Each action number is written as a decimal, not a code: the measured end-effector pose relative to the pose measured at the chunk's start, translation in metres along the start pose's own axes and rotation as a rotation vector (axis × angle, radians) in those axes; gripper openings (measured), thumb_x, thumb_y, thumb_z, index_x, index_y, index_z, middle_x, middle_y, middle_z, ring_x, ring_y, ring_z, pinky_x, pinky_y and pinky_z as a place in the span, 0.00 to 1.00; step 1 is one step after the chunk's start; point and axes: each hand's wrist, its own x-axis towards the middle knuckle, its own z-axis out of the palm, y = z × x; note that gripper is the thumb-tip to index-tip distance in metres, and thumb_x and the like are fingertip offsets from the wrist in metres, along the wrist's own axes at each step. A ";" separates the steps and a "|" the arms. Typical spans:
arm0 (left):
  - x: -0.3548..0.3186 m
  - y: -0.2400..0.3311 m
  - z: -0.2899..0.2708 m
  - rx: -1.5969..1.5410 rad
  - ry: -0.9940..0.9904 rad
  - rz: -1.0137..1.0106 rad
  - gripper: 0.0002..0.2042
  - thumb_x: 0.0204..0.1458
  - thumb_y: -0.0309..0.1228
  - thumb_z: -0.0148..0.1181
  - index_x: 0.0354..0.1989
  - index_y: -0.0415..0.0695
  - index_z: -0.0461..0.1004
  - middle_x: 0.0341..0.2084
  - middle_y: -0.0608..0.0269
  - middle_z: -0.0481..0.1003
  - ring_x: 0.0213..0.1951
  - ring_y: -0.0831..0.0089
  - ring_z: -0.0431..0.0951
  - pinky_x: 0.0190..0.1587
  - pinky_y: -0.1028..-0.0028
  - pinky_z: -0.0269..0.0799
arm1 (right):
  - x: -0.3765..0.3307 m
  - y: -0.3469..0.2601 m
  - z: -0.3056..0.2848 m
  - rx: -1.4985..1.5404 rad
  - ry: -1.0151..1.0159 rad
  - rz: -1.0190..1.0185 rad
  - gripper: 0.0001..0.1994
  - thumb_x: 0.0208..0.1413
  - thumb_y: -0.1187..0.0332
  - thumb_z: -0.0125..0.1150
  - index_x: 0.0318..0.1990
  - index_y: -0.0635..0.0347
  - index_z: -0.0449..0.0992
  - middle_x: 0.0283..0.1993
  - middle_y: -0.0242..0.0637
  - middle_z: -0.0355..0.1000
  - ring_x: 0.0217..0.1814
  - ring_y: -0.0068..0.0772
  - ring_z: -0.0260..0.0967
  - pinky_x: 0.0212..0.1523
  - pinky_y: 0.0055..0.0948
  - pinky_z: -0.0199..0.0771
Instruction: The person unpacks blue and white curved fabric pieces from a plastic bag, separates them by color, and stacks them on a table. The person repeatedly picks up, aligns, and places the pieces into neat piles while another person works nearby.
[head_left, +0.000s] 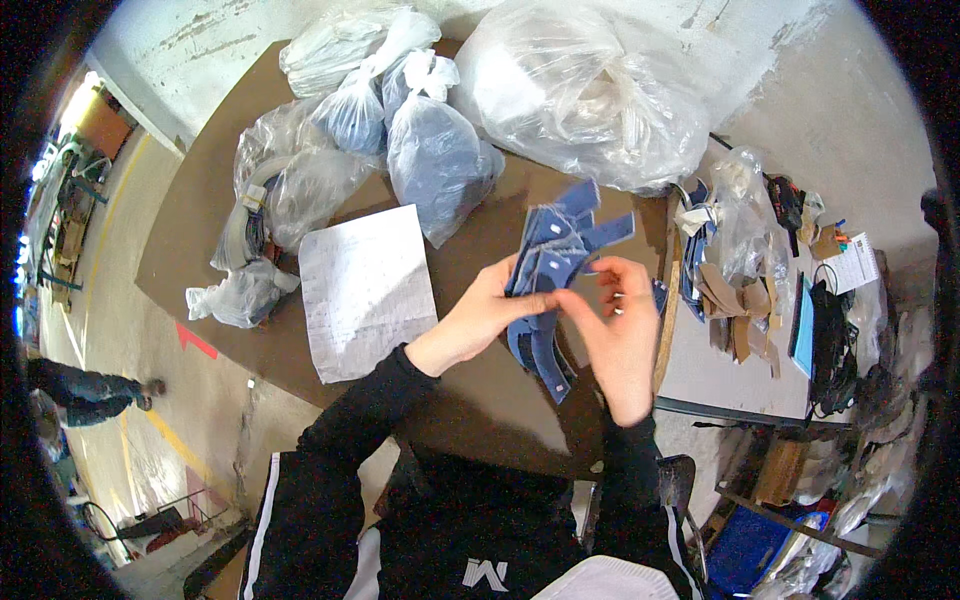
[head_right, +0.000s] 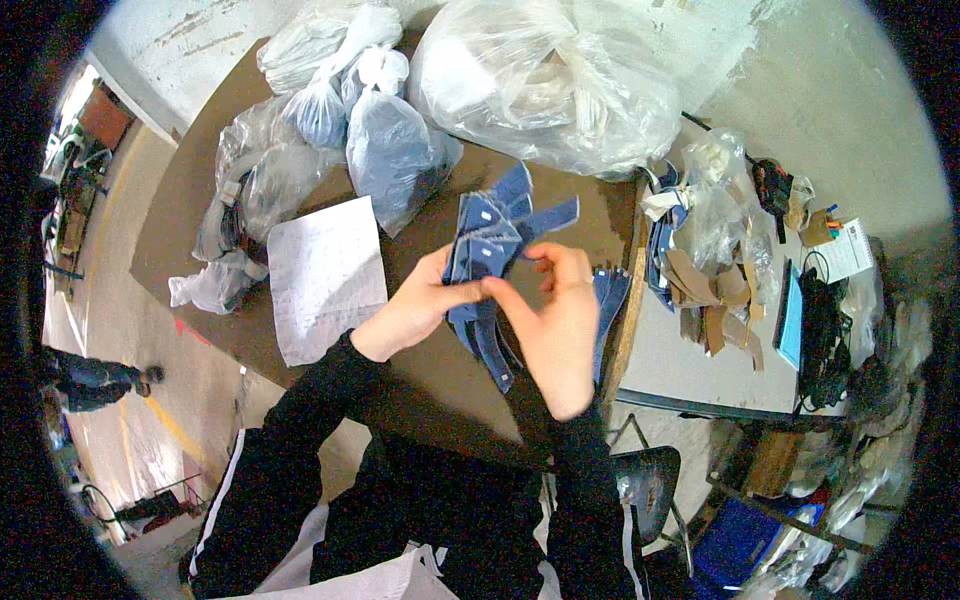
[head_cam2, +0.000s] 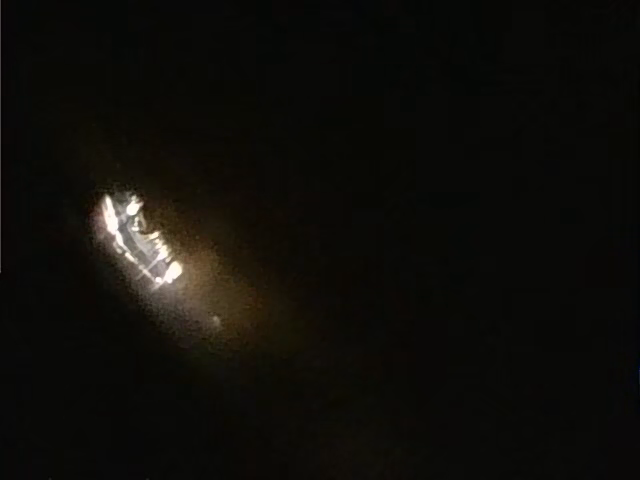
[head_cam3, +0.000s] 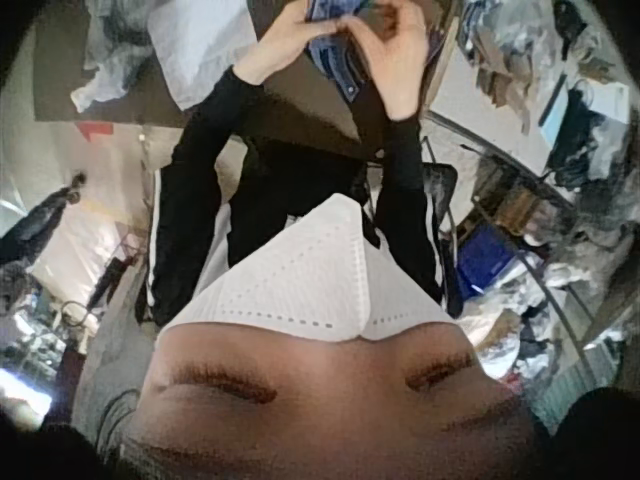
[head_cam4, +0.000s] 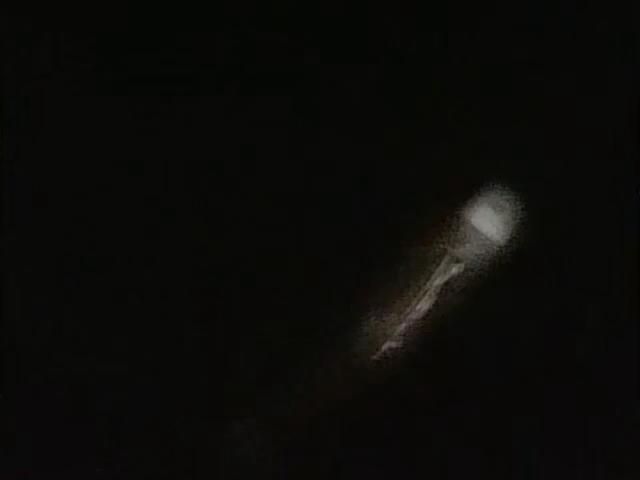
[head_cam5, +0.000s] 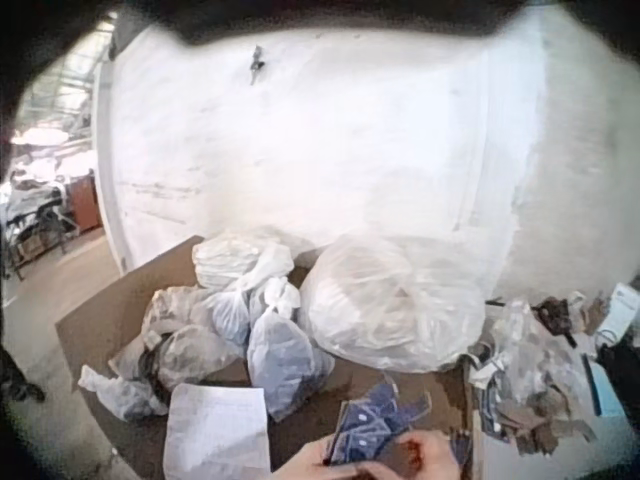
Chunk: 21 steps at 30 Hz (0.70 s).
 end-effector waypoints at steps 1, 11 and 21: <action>0.000 -0.003 0.001 0.080 -0.010 0.055 0.19 0.54 0.27 0.62 0.54 0.40 0.68 0.43 0.66 0.75 0.44 0.79 0.74 0.48 0.76 0.71 | 0.003 0.006 0.011 -0.085 0.035 -0.080 0.14 0.45 0.71 0.71 0.37 0.65 0.74 0.34 0.36 0.68 0.34 0.27 0.67 0.35 0.26 0.68; -0.003 0.003 0.005 -0.314 0.063 -0.044 0.16 0.60 0.26 0.53 0.57 0.39 0.67 0.48 0.65 0.75 0.48 0.78 0.76 0.52 0.74 0.71 | 0.002 0.040 0.026 0.266 0.116 0.010 0.06 0.51 0.76 0.67 0.30 0.67 0.74 0.32 0.28 0.68 0.32 0.17 0.63 0.34 0.17 0.62; -0.001 0.005 0.004 -0.384 0.157 -0.042 0.15 0.60 0.27 0.52 0.55 0.38 0.67 0.46 0.61 0.76 0.46 0.74 0.77 0.50 0.72 0.72 | -0.004 0.034 0.029 0.843 0.170 0.327 0.02 0.55 0.76 0.64 0.35 0.62 0.76 0.36 0.28 0.73 0.37 0.16 0.67 0.40 0.17 0.65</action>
